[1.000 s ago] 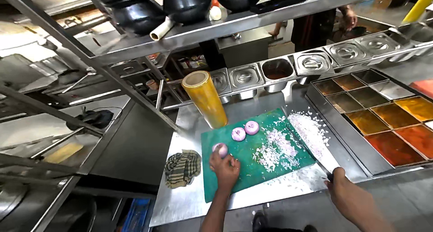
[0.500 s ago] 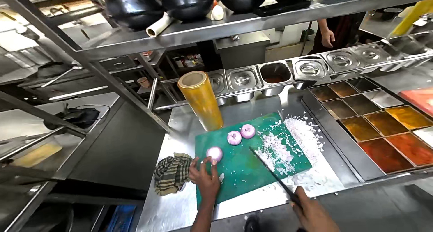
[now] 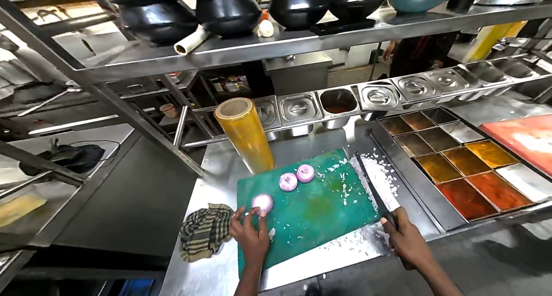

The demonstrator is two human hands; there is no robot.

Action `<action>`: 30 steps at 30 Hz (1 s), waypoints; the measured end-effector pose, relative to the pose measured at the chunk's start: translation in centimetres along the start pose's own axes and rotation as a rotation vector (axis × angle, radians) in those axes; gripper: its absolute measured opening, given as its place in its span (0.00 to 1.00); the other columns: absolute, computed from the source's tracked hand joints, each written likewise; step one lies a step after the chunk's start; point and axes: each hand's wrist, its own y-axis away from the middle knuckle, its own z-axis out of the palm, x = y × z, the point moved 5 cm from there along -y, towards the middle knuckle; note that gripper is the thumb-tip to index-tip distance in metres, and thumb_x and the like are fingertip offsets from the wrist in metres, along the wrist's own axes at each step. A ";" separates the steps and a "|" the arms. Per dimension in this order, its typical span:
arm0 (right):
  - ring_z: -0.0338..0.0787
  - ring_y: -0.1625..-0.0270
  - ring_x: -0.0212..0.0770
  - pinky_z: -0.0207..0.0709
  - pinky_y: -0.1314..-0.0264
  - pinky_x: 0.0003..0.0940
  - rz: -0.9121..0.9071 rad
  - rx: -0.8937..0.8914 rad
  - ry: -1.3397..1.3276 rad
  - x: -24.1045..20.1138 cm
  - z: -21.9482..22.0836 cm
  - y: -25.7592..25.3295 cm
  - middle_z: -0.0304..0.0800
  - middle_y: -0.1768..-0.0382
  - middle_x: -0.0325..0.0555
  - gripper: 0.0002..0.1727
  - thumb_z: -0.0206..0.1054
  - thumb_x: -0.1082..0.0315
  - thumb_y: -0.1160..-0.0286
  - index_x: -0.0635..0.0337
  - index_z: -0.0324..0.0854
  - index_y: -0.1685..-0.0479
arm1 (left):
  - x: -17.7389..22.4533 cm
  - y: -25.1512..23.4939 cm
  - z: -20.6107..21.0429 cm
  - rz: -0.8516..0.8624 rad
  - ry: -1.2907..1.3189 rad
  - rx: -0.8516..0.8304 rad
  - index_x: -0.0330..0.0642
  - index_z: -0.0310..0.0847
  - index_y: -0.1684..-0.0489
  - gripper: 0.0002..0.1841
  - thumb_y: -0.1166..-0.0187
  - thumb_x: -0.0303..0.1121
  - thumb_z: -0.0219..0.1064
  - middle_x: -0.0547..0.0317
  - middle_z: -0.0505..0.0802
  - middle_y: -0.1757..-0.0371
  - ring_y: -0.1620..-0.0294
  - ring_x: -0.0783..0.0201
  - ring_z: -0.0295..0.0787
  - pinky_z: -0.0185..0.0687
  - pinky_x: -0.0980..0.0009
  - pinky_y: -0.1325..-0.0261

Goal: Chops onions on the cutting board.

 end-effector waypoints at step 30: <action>0.93 0.56 0.69 0.83 0.55 0.69 -0.139 -0.055 0.493 -2.8 0.2 1.6 0.91 0.61 0.65 0.29 0.61 0.50 0.16 0.63 0.66 0.26 | 3.2 -0.7 0.5 0.135 -0.196 -0.084 0.44 0.89 0.38 0.32 0.27 0.62 0.63 0.32 0.82 0.25 0.25 0.27 0.76 0.67 0.27 0.30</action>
